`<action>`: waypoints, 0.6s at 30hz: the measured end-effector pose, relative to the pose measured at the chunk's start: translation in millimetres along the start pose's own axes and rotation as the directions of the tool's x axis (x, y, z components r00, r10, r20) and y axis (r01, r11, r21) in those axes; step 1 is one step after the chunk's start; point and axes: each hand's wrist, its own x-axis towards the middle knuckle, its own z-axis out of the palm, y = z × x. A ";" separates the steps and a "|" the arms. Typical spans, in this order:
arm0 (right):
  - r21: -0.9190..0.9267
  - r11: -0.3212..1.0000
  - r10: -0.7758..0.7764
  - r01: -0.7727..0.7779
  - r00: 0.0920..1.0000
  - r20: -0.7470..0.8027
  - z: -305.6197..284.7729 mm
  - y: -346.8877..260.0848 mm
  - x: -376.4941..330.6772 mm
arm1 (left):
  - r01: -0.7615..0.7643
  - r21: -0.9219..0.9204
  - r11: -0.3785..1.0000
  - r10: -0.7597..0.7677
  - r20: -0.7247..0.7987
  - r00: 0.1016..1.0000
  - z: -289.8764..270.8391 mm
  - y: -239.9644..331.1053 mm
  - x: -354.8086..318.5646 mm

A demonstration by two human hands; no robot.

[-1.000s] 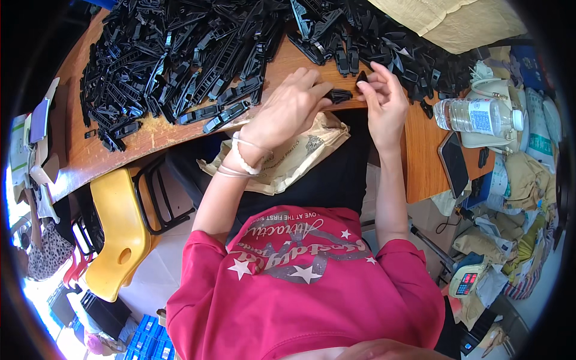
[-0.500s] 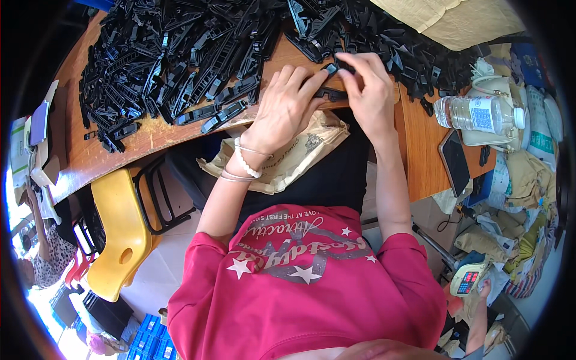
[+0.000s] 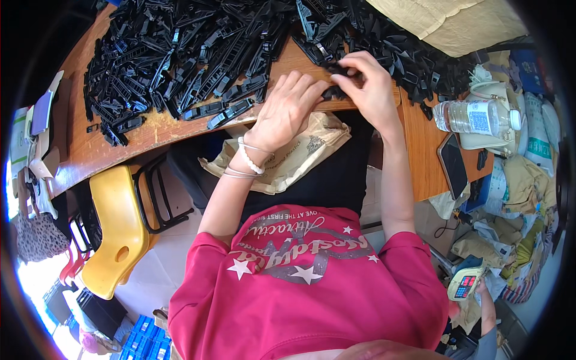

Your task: Sorting and inspecting black plastic components from a large pile on a workbench and placing them into a small bag.

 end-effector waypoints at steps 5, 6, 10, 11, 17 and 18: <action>0.689 0.702 0.275 -0.179 0.961 -0.030 -13.2 4.9 -21.7 | 0.109 0.023 0.994 -0.108 -0.052 0.993 4.3 -3.3 1.4; 0.782 0.605 0.254 -0.151 0.967 -0.009 -13.7 9.9 -23.9 | 0.115 0.066 0.991 -0.111 -0.055 0.992 5.3 -3.0 2.2; 0.977 0.175 0.203 -0.124 0.975 0.087 -21.1 12.0 -27.4 | 0.116 0.071 0.991 -0.110 -0.088 0.990 7.3 0.8 5.7; 0.969 0.180 0.253 -0.166 0.960 0.117 -23.0 5.0 -25.1 | 0.117 0.072 0.991 -0.111 -0.085 0.990 7.5 0.3 5.0; 0.630 0.670 0.340 -0.392 0.917 0.208 -19.1 -2.1 -28.1 | 0.099 0.031 0.995 -0.098 -0.050 0.994 7.0 -4.0 2.4; 0.644 0.657 0.316 -0.392 0.919 0.238 -17.9 -3.8 -29.2 | 0.097 0.029 0.995 -0.096 -0.045 0.994 6.4 -3.8 2.6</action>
